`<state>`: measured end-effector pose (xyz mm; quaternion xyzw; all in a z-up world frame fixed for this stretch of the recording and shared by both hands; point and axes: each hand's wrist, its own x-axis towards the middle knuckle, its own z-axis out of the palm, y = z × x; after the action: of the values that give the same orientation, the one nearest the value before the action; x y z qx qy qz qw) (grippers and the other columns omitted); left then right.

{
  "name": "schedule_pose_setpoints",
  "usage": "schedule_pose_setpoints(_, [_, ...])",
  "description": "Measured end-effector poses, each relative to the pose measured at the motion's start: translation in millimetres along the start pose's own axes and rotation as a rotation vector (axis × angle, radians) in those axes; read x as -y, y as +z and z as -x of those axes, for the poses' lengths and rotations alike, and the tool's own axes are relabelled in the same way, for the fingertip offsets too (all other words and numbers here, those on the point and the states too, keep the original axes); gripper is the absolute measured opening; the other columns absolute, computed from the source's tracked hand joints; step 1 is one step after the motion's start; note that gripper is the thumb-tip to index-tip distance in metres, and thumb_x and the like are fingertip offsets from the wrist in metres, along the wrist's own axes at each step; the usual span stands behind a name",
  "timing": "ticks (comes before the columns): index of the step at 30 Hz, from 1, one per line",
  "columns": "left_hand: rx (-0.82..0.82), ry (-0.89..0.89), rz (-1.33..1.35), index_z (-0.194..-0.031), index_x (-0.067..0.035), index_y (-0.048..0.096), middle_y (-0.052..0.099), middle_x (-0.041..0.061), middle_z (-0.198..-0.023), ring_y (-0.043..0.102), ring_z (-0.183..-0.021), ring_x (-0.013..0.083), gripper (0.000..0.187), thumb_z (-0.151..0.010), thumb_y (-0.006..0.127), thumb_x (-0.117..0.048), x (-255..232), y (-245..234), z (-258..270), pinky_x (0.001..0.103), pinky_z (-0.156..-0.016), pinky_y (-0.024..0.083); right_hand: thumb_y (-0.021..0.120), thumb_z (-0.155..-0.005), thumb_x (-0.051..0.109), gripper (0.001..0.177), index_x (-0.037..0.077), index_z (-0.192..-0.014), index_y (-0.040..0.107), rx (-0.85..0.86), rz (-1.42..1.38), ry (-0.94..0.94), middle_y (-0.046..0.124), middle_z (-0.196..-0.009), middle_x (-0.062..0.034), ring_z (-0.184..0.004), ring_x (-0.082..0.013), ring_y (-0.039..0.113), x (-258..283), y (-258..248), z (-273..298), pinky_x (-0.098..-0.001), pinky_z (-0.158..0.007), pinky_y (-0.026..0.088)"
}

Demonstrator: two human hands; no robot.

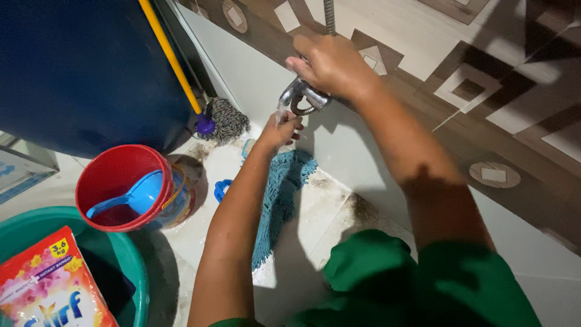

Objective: The person washes a blue shag rug on a tiled floor by scrubbing it with a brush, applying soap, and rinsing it with water from a faucet and a blue scoop.

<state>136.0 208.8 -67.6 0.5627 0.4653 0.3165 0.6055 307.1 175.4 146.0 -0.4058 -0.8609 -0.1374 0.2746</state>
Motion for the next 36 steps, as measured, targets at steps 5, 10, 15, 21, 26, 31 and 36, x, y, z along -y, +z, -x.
schedule_pose_setpoints(5, [-0.03, 0.07, -0.075, -0.098, -0.004, 0.066, 0.073, 0.007, -0.087, 0.07, -0.072, 0.0151, 0.025, -0.087, 0.073, -0.026, 16.9, -4.6, -15.5, 0.031, -0.059, 0.06, 0.064, -0.101, 0.042, 0.042, 0.0, -0.103, 0.063, 0.158, 0.012, 0.371, 0.068, -0.067, -0.0202, -0.066, -0.0397, 0.07, 15.6, 2.2, -10.9, -0.0479, -0.066, 0.056])
schedule_pose_setpoints(10, [0.021, 0.086, -0.003, -0.098, -0.003, 0.067, 0.071, 0.007, -0.082, 0.069, -0.068, 0.0186, 0.026, -0.087, 0.073, -0.026, 44.4, -7.0, -19.0, 0.034, -0.058, 0.056, 0.07, -0.104, 0.039, 0.042, -0.003, -0.102, 0.064, 0.016, -0.053, 0.157, 0.065, -0.073, -0.024, -0.069, -0.0416, 0.066, 6.2, -3.3, -3.4, -0.0517, -0.066, 0.053])
schedule_pose_setpoints(15, [-0.027, 0.074, -0.533, -0.1, -0.004, 0.076, 0.075, 0.013, -0.087, 0.07, -0.075, 0.0224, 0.03, -0.093, 0.071, -0.032, 76.0, -7.2, -3.4, 0.038, -0.072, 0.057, 0.068, -0.101, 0.031, 0.031, 0.0, -0.109, 0.067, -0.35, 0.004, -0.013, 0.068, -0.082, -0.0177, -0.074, -0.0388, 0.064, 46.9, 1.4, 24.5, -0.0523, -0.067, 0.051])
schedule_pose_setpoints(21, [0.03, -0.145, -0.811, -0.119, -0.007, 0.065, 0.064, 0.018, -0.112, 0.058, -0.1, 0.0324, 0.048, -0.085, 0.077, -0.039, 150.7, -13.0, 47.9, 0.048, -0.086, 0.049, 0.062, -0.097, 0.019, 0.016, 0.008, -0.108, 0.065, -0.147, -0.301, -0.434, 0.066, -0.102, -0.0138, -0.097, -0.0308, 0.067, 121.7, 121.7, 109.0, -0.0494, -0.086, 0.058])
schedule_pose_setpoints(26, [-0.135, -0.367, -0.883, -0.135, -0.01, 0.056, 0.054, 0.021, -0.133, 0.049, -0.121, 0.0407, 0.072, -0.077, 0.083, -0.044, 216.2, -15.6, 120.4, 0.056, -0.097, 0.043, 0.078, -0.08, 0.032, 0.058, 0.009, -0.131, 0.063, 0.808, -0.441, 0.029, 0.061, -0.122, -0.0273, -0.112, -0.0495, 0.06, 113.8, 266.2, 173.8, -0.0587, -0.091, 0.054])
schedule_pose_setpoints(31, [-0.238, -0.395, -0.934, -0.143, -0.009, 0.05, 0.051, 0.018, -0.141, 0.047, -0.128, 0.04, 0.089, -0.064, 0.086, -0.03, 266.4, -1.4, 173.6, 0.06, -0.096, 0.043, 0.068, -0.085, 0.015, 0.061, 0.022, -0.145, 0.058, 1.022, -0.251, 0.053, 0.048, -0.144, -0.0325, -0.114, -0.0514, 0.055, 107.6, 359.6, 261.9, -0.0517, -0.093, 0.052])
schedule_pose_setpoints(36, [-0.329, -0.221, -0.961, -0.117, -0.004, 0.064, 0.059, 0.022, -0.126, 0.057, -0.119, 0.042, 0.04, -0.079, 0.07, -0.008, 342.1, -8.1, 159.0, 0.052, -0.095, 0.05, 0.071, -0.08, 0.018, 0.051, 0.011, -0.131, 0.065, 0.683, -0.637, 0.088, 0.062, -0.13, -0.0217, -0.121, -0.0393, 0.059, 84.2, 420.4, 274.0, -0.0472, -0.102, 0.052])
